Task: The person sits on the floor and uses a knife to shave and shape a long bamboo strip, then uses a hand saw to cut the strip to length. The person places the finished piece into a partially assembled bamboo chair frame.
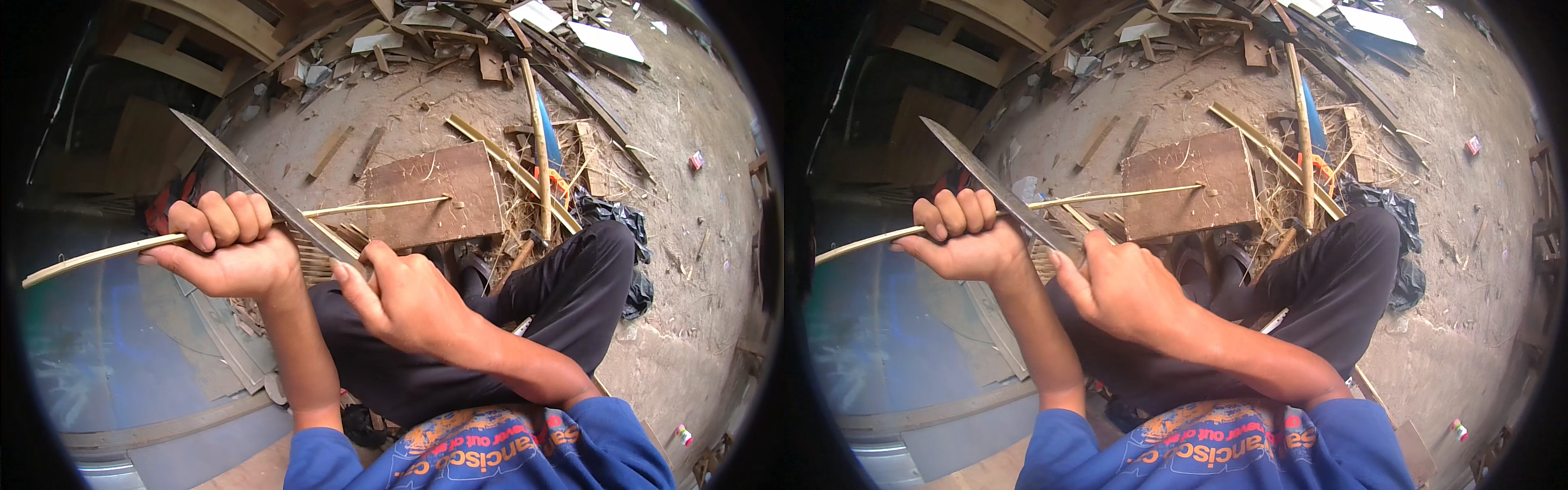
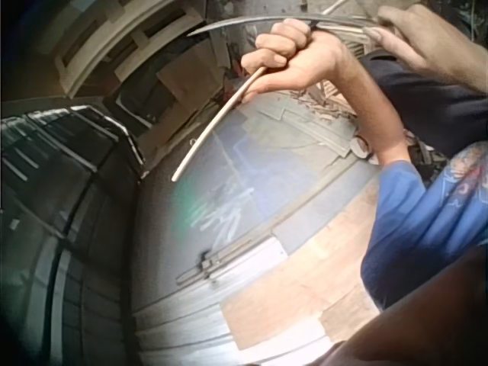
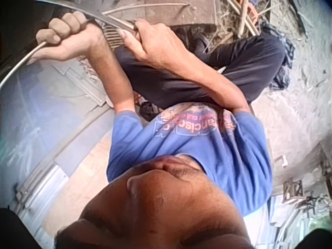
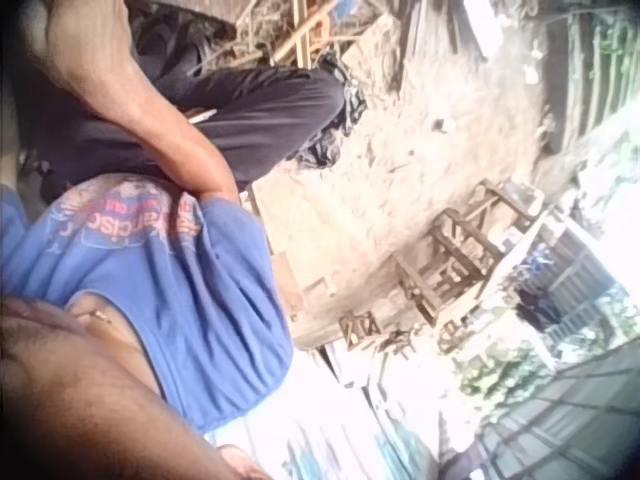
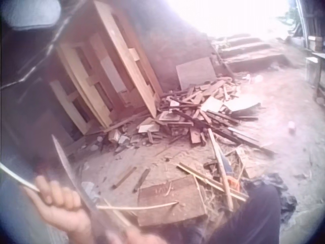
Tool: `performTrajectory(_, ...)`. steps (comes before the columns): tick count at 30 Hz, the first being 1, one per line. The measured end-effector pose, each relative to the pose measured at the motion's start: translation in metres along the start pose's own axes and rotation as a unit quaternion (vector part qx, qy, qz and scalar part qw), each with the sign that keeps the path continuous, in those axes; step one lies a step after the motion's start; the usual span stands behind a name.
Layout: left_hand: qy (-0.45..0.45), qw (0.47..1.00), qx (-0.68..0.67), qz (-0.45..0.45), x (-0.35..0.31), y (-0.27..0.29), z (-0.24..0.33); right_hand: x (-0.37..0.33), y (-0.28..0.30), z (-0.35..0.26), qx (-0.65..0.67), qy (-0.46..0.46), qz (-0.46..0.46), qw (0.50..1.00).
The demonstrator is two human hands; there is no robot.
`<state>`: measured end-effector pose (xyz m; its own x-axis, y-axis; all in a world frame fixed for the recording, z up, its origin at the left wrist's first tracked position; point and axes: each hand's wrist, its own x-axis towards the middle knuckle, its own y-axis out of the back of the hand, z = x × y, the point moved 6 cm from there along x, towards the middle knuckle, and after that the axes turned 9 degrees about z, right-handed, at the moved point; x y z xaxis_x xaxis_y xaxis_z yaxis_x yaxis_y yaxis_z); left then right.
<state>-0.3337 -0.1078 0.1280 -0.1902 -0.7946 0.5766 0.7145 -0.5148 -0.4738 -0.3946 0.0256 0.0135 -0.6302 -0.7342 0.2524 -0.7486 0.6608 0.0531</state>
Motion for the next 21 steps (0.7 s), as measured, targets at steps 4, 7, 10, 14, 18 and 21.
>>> performTrajectory(4, 0.000, 1.000, 0.013, 0.010, 0.003, 0.004, -0.002, 0.003, -0.002, -0.004, -0.033, -0.004, 0.001, 0.999)
performTrajectory(7, 0.007, 1.000, 0.007, 0.005, 0.004, 0.005, -0.001, 0.004, -0.001, -0.003, -0.053, 0.008, 0.001, 0.999)
performTrajectory(10, -0.006, 1.000, 0.022, 0.014, 0.005, 0.005, -0.001, 0.005, 0.000, -0.003, -0.070, 0.010, -0.007, 0.997)
performTrajectory(14, 0.001, 0.999, 0.025, 0.033, 0.000, -0.001, -0.003, 0.002, 0.002, 0.001, -0.081, -0.001, -0.007, 0.997)
performTrajectory(18, -0.013, 0.999, 0.036, 0.014, -0.003, -0.005, -0.001, -0.003, 0.003, 0.000, -0.091, -0.011, -0.007, 0.996)
performTrajectory(21, -0.010, 0.998, 0.031, 0.051, 0.007, 0.007, -0.006, -0.007, 0.007, 0.017, -0.141, -0.063, -0.013, 0.988)
